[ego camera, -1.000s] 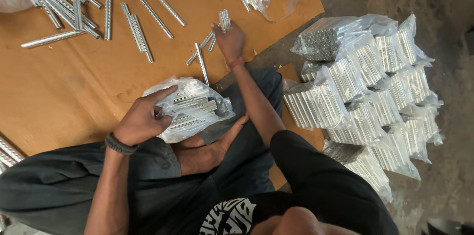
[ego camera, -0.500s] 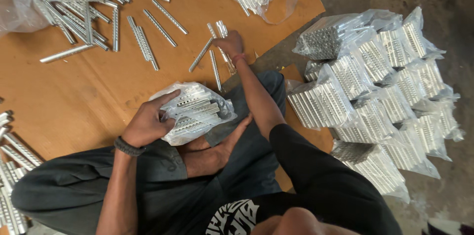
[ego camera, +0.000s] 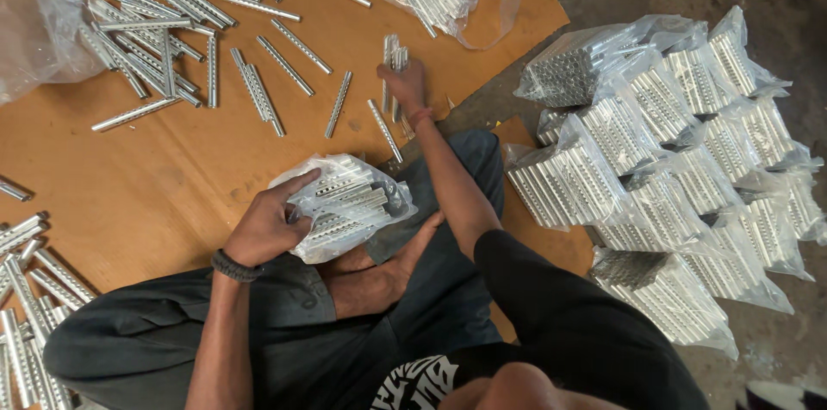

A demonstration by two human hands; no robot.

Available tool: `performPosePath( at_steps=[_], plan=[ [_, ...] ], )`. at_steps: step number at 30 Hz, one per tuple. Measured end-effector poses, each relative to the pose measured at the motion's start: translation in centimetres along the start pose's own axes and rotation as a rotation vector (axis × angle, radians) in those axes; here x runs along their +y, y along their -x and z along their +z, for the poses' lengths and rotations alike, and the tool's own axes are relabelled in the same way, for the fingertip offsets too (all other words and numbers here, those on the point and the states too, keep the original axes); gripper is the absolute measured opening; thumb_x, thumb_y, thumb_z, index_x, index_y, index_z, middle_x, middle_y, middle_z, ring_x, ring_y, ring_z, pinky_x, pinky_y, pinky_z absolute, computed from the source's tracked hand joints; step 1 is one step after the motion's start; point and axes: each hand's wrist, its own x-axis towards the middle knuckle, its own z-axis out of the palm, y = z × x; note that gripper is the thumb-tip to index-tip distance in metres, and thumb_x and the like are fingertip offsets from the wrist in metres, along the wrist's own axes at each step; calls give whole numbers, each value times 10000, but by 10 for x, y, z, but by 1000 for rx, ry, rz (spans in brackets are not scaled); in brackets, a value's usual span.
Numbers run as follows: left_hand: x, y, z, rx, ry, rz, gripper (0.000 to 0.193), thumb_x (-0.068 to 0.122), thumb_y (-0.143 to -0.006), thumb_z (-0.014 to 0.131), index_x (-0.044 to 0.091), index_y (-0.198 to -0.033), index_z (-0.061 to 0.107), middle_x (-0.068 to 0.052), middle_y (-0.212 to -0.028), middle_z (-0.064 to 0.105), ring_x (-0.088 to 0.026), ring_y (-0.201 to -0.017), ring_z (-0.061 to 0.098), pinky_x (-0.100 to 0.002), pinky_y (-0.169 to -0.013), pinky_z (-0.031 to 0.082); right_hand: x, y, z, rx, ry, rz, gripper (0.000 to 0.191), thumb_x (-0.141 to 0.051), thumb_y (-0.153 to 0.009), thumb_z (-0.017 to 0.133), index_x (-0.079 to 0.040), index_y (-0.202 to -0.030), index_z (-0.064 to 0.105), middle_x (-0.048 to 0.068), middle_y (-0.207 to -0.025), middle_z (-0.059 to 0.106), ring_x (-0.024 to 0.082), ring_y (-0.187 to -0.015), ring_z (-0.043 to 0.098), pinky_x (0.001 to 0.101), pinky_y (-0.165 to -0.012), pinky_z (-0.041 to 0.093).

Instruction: The person sits on the floor and repeatedly picks up small metal rods from a pile, places them into a clear plastic bag, and sets the filled bag aside. The person continues this process, filling multiple bags with the metal rods.

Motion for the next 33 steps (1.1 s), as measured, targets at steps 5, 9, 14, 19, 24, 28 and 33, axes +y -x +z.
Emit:
performPosePath(
  at_steps=[5, 9, 14, 19, 24, 28, 33],
  plan=[
    [-2, -4, -2, -26, 42, -45, 584, -17, -581, 503, 85, -1150, 426, 6, -455, 395, -50, -384, 317, -218, -344, 294, -7, 6, 3, 19, -281, -270, 74, -41, -624, 563, -49, -683, 519, -41, -570, 486, 28, -506, 433, 199, -448, 351],
    [1, -8, -2, -36, 37, -52, 593, -18, -573, 499, 79, -1151, 412, 1, -448, 402, -48, -374, 336, -218, -339, 305, 6, 7, 14, 119, -196, -169, 112, -27, -613, 606, -38, -690, 526, -30, -613, 524, 29, -522, 468, 198, -458, 398],
    [6, -7, -4, -26, 6, -99, 592, -23, -579, 499, 92, -1155, 428, -13, -428, 377, -60, -382, 304, -226, -353, 290, 16, 5, 24, -20, -252, -192, 67, -36, -649, 613, -24, -641, 547, 6, -592, 560, 55, -526, 520, 203, -486, 419],
    [5, -9, -4, -23, 11, -90, 592, -25, -578, 503, 96, -1153, 432, -4, -443, 364, -56, -395, 299, -225, -355, 290, 14, 8, 24, 26, -155, -209, 140, -68, -661, 656, -16, -633, 529, 17, -573, 540, 57, -504, 481, 203, -465, 394],
    [2, -8, -5, -21, 37, -72, 600, -26, -573, 502, 91, -1157, 428, -4, -456, 371, -53, -395, 309, -223, -352, 295, 8, 11, 25, 13, -161, -282, 122, -68, -659, 641, -20, -668, 530, 12, -600, 557, 51, -534, 509, 201, -492, 423],
    [3, -5, -4, 62, 7, -39, 591, -28, -569, 513, 80, -1145, 437, -29, -481, 395, -56, -386, 325, -217, -355, 307, 8, 13, 27, -41, -202, -252, 91, -50, -664, 620, -18, -662, 535, 17, -596, 560, 63, -537, 522, 203, -502, 425],
    [19, -2, -6, 241, -12, 198, 573, -37, -533, 519, 29, -1098, 461, -79, -1102, 493, -60, -406, 426, -180, -398, 376, 7, 14, 26, -43, -181, -212, 89, -51, -653, 619, -18, -648, 536, 24, -580, 566, 69, -524, 530, 204, -488, 422]
  ],
)
